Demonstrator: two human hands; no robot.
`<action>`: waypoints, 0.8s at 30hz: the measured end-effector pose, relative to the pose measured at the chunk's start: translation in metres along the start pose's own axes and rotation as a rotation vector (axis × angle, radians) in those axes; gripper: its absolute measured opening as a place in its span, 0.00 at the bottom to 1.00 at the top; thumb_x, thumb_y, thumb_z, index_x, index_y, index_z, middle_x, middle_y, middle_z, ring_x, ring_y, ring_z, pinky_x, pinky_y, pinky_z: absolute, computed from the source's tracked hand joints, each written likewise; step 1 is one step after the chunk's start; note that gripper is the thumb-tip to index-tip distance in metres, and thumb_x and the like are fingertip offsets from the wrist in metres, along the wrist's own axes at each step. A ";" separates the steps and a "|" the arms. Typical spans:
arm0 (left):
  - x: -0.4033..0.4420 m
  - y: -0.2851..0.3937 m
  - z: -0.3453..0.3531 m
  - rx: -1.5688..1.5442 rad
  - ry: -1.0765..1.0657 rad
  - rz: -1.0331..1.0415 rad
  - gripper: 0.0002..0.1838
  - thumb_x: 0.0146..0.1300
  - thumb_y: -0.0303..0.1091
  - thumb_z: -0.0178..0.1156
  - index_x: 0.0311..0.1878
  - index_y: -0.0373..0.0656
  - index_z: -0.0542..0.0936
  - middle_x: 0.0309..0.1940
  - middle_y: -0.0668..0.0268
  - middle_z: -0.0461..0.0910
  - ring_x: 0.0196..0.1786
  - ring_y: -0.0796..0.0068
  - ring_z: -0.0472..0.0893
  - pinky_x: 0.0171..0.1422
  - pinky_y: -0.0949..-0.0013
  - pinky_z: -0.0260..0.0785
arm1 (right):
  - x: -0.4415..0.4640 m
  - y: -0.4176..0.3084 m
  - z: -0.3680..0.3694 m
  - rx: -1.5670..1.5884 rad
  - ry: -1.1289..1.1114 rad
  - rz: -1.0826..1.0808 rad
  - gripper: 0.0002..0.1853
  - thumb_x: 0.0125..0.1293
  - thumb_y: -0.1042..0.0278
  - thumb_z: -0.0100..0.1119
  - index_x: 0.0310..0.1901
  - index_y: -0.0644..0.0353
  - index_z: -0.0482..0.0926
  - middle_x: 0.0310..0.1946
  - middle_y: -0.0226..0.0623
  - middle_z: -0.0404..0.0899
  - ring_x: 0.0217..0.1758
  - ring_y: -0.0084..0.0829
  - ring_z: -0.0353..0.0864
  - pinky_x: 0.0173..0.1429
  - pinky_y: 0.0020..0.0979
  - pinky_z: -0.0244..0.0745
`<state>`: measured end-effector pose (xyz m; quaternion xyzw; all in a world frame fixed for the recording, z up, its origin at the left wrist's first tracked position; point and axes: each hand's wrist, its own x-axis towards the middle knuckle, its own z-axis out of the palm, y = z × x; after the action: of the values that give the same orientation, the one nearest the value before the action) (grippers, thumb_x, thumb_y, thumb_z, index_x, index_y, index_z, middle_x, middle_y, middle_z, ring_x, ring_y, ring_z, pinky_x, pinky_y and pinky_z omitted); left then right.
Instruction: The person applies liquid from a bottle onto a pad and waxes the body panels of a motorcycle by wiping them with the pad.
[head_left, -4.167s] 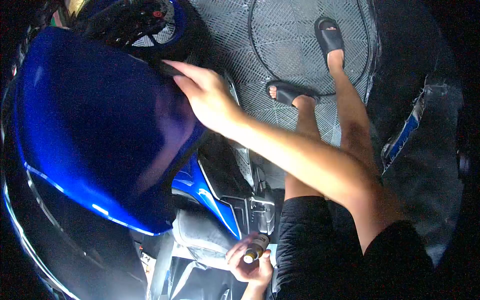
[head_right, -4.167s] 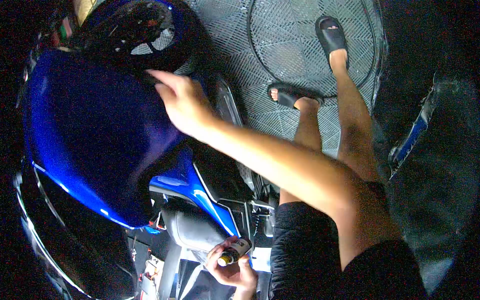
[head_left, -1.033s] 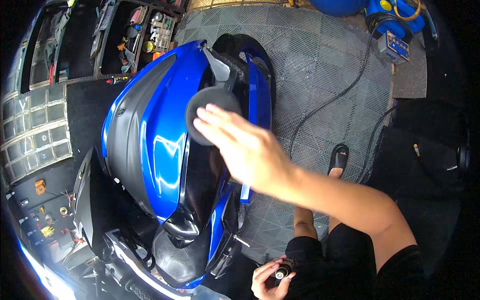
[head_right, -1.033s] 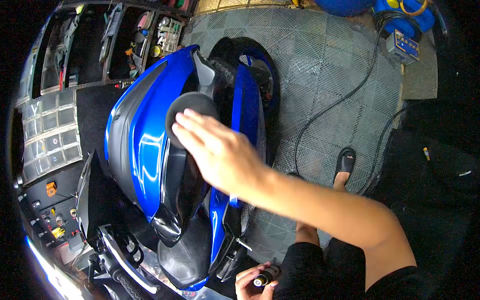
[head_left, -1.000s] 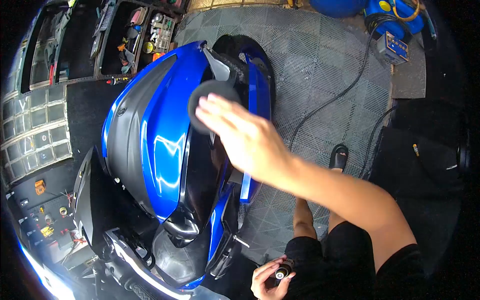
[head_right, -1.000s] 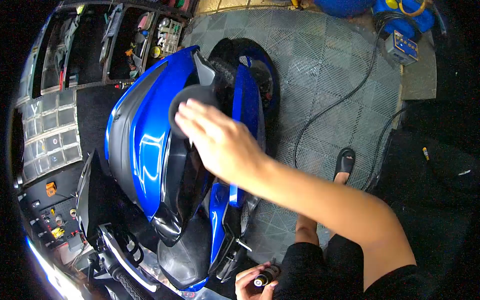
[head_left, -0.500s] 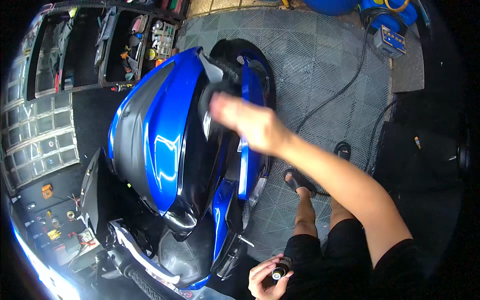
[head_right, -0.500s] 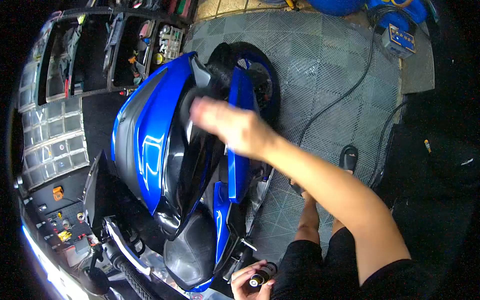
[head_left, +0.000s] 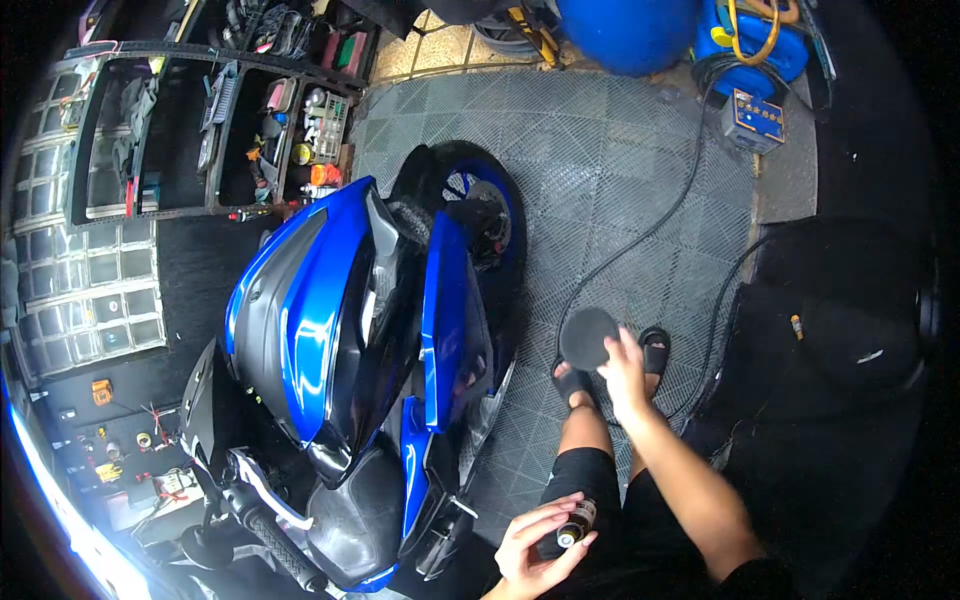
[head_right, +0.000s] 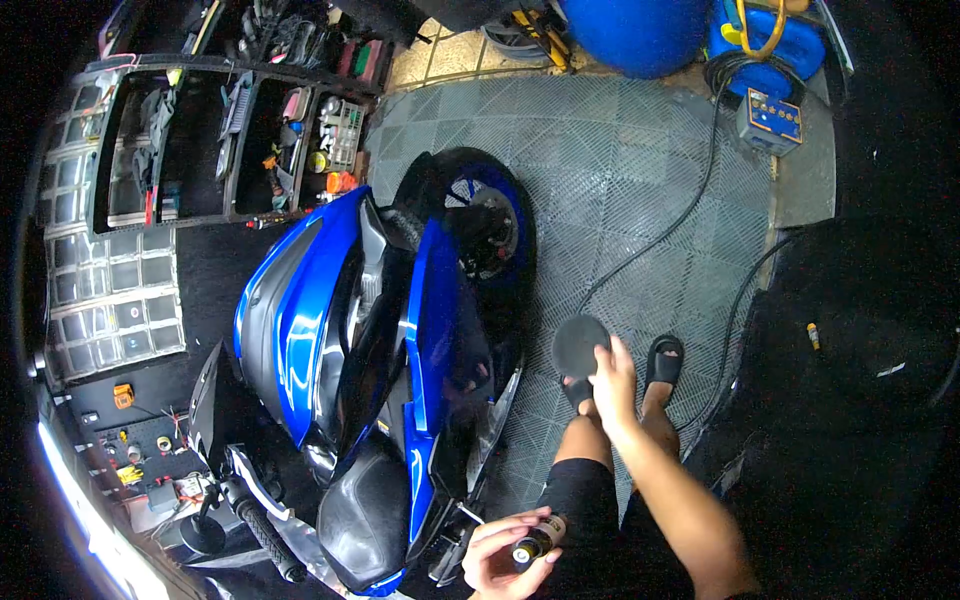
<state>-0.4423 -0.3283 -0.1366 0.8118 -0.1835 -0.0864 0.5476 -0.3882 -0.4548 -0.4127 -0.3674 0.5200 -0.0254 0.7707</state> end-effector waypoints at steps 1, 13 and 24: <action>0.006 0.001 0.002 -0.004 -0.005 -0.017 0.31 0.53 0.19 0.82 0.61 0.33 0.79 0.53 0.44 0.83 0.56 0.45 0.89 0.62 0.45 0.86 | -0.010 -0.001 -0.003 -0.074 -0.022 0.009 0.32 0.83 0.59 0.59 0.78 0.70 0.67 0.60 0.45 0.84 0.57 0.34 0.86 0.54 0.32 0.83; 0.077 -0.009 -0.057 0.158 0.103 -0.108 0.30 0.54 0.19 0.82 0.59 0.34 0.79 0.54 0.49 0.83 0.56 0.48 0.89 0.63 0.46 0.85 | 0.013 -0.162 0.246 -0.397 -0.443 -0.611 0.24 0.76 0.74 0.59 0.72 0.63 0.77 0.64 0.50 0.86 0.50 0.38 0.93 0.55 0.31 0.84; 0.124 0.011 -0.062 0.173 0.333 -0.299 0.30 0.54 0.21 0.83 0.58 0.38 0.79 0.53 0.51 0.82 0.55 0.54 0.87 0.62 0.51 0.84 | 0.092 -0.164 0.342 -0.735 -0.872 -0.383 0.13 0.78 0.68 0.57 0.56 0.62 0.85 0.44 0.53 0.90 0.43 0.36 0.91 0.51 0.42 0.82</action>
<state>-0.3093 -0.3277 -0.0953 0.8768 0.0249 -0.0153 0.4800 -0.0096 -0.4284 -0.3233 -0.6737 0.0552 0.1706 0.7170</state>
